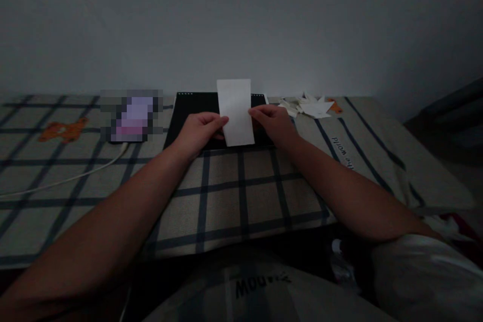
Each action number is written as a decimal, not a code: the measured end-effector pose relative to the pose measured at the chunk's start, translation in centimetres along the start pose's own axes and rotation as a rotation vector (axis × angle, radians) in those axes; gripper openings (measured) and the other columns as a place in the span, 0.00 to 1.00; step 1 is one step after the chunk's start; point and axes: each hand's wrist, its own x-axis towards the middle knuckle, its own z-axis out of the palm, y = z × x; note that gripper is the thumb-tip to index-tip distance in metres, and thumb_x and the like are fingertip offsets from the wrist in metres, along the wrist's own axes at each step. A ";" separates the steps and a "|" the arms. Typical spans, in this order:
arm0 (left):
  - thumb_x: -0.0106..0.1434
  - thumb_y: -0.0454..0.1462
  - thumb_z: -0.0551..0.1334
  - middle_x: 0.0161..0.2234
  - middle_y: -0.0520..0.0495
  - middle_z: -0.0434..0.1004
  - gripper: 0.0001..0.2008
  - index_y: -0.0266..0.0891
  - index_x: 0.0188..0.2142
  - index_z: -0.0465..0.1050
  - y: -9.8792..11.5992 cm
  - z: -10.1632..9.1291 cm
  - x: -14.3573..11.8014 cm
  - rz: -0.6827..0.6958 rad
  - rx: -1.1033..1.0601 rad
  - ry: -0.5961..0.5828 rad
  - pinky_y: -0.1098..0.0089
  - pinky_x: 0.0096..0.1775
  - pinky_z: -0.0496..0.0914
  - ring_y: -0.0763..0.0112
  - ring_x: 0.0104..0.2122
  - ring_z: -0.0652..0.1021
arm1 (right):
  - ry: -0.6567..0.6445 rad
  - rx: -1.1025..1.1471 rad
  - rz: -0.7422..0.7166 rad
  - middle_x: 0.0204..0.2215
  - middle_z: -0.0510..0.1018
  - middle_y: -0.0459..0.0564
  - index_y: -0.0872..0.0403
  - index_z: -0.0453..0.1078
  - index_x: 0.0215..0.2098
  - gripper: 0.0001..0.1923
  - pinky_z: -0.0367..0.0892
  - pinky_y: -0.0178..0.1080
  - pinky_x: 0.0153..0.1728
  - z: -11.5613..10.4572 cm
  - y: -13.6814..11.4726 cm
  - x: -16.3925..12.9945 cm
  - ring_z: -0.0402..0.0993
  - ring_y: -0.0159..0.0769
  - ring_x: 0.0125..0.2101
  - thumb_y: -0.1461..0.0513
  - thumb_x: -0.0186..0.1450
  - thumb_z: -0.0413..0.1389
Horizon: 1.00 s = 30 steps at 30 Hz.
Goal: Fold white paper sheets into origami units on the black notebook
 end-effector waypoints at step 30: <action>0.66 0.37 0.71 0.26 0.49 0.83 0.07 0.37 0.31 0.82 1.0 0.2 -0.1 -0.029 0.065 0.108 0.73 0.33 0.78 0.73 0.26 0.80 | -0.019 0.016 0.101 0.26 0.83 0.45 0.51 0.83 0.34 0.10 0.74 0.39 0.32 0.0 -0.3 0.1 0.77 0.34 0.27 0.53 0.66 0.69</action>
